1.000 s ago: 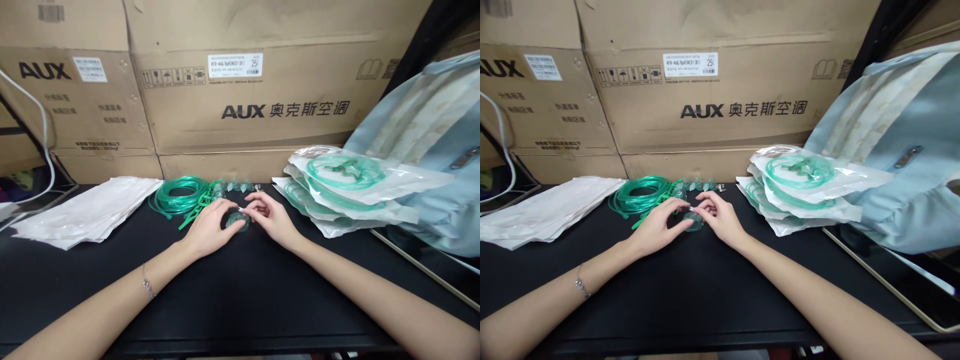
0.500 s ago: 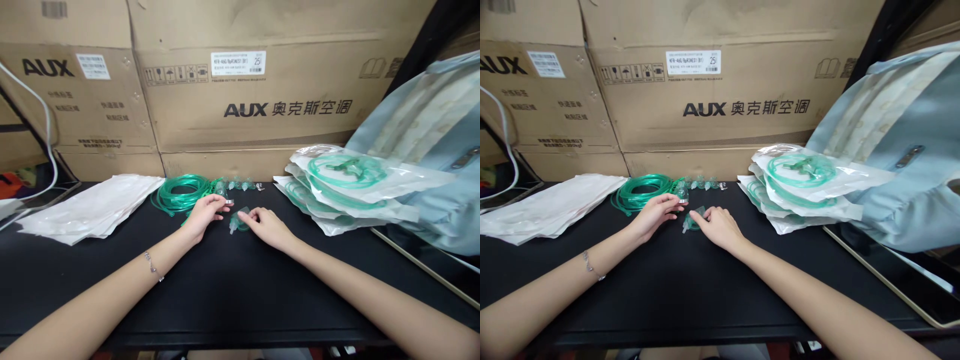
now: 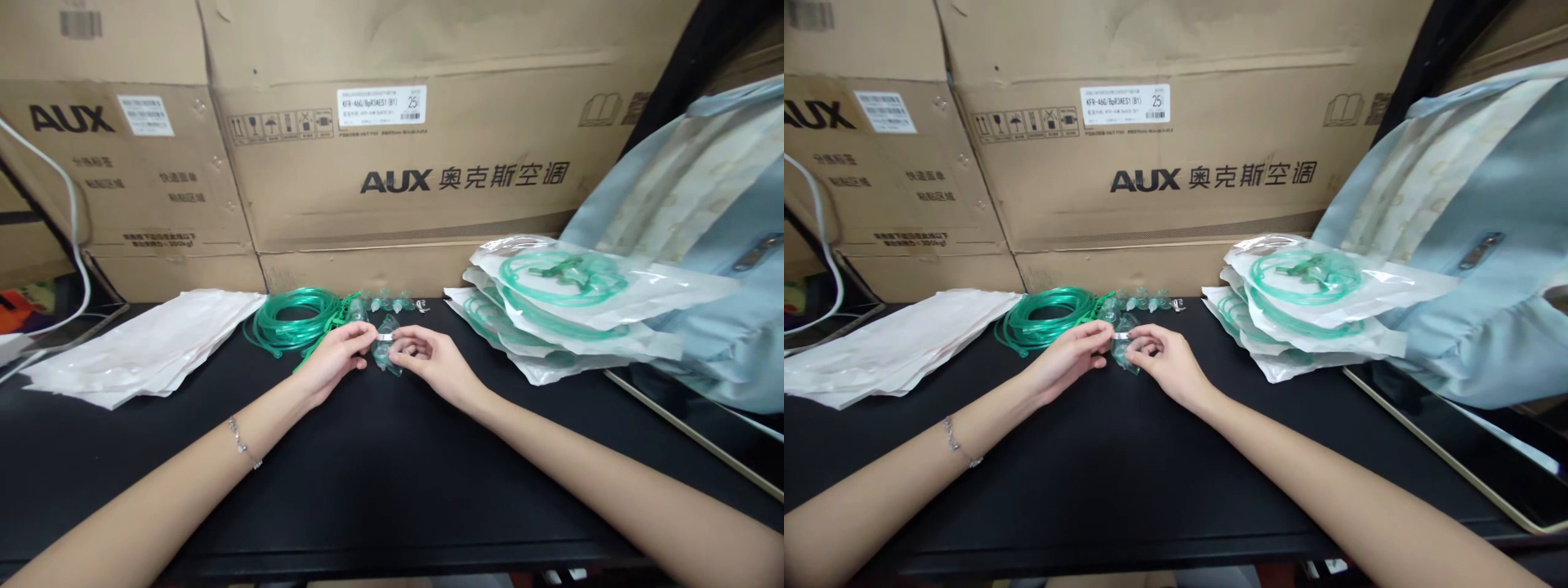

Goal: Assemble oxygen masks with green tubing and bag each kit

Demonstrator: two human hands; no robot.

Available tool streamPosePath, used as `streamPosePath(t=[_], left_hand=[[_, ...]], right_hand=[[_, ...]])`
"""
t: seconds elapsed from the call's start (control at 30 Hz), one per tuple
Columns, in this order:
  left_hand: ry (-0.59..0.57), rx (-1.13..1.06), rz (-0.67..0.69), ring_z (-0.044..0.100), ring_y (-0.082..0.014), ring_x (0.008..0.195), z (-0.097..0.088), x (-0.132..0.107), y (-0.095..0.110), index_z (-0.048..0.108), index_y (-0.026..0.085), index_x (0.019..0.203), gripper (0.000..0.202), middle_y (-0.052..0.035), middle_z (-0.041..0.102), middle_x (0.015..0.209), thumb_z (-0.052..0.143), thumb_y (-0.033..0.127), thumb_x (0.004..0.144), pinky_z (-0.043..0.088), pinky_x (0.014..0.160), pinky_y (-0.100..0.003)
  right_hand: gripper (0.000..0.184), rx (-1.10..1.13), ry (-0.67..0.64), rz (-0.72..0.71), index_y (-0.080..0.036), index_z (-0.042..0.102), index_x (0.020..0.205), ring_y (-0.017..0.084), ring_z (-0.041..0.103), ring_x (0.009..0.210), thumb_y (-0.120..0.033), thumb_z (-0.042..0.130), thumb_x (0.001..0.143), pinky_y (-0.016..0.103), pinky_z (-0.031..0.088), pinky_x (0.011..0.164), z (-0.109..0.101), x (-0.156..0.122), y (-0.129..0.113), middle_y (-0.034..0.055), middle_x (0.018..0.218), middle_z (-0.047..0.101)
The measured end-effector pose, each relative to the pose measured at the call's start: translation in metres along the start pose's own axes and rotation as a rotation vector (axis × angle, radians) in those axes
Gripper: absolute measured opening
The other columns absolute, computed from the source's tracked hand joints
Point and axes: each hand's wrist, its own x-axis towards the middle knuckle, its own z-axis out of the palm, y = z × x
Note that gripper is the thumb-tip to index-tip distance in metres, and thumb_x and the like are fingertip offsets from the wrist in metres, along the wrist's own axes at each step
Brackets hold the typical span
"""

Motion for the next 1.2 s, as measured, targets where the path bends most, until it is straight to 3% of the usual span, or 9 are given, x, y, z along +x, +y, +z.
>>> streamPosePath(t=[0.37, 0.83, 1.2], left_hand=[[0.041, 0.168, 0.042, 0.044, -0.0083, 0.061, 0.003, -0.002, 0.000, 0.056, 0.015, 0.076, 0.021, 0.0025, 0.046, 0.065, 0.062, 0.035, 0.072, 0.039, 0.053, -0.020], [-0.114, 0.104, 0.156, 0.042, -0.0050, 0.048, 0.005, -0.007, 0.002, 0.048, 0.016, 0.076, 0.021, 0.0065, 0.043, 0.055, 0.061, 0.033, 0.075, 0.041, 0.049, -0.020], [-0.001, 0.168, 0.218, 0.042, -0.0031, 0.044, 0.010, -0.012, 0.008, 0.049, 0.015, 0.074, 0.024, 0.0059, 0.044, 0.061, 0.065, 0.032, 0.070, 0.040, 0.040, -0.017]], right_hand=[[0.026, 0.091, 0.043, 0.051, -0.017, 0.064, 0.078, 0.012, 0.056, 0.067, -0.039, 0.067, 0.065, 0.028, 0.045, 0.069, 0.000, -0.003, -0.005, 0.0004, 0.073, 0.062], [0.014, 0.148, -0.025, 0.049, -0.016, 0.061, 0.064, 0.010, 0.050, 0.060, -0.029, 0.067, 0.064, 0.026, 0.041, 0.064, -0.003, -0.010, -0.028, -0.0026, 0.062, 0.055], [0.012, 0.096, -0.026, -0.072, -0.016, 0.066, 0.068, 0.012, 0.054, 0.065, -0.028, 0.068, 0.066, 0.027, 0.044, 0.069, -0.003, -0.013, -0.031, -0.0005, 0.068, 0.061]])
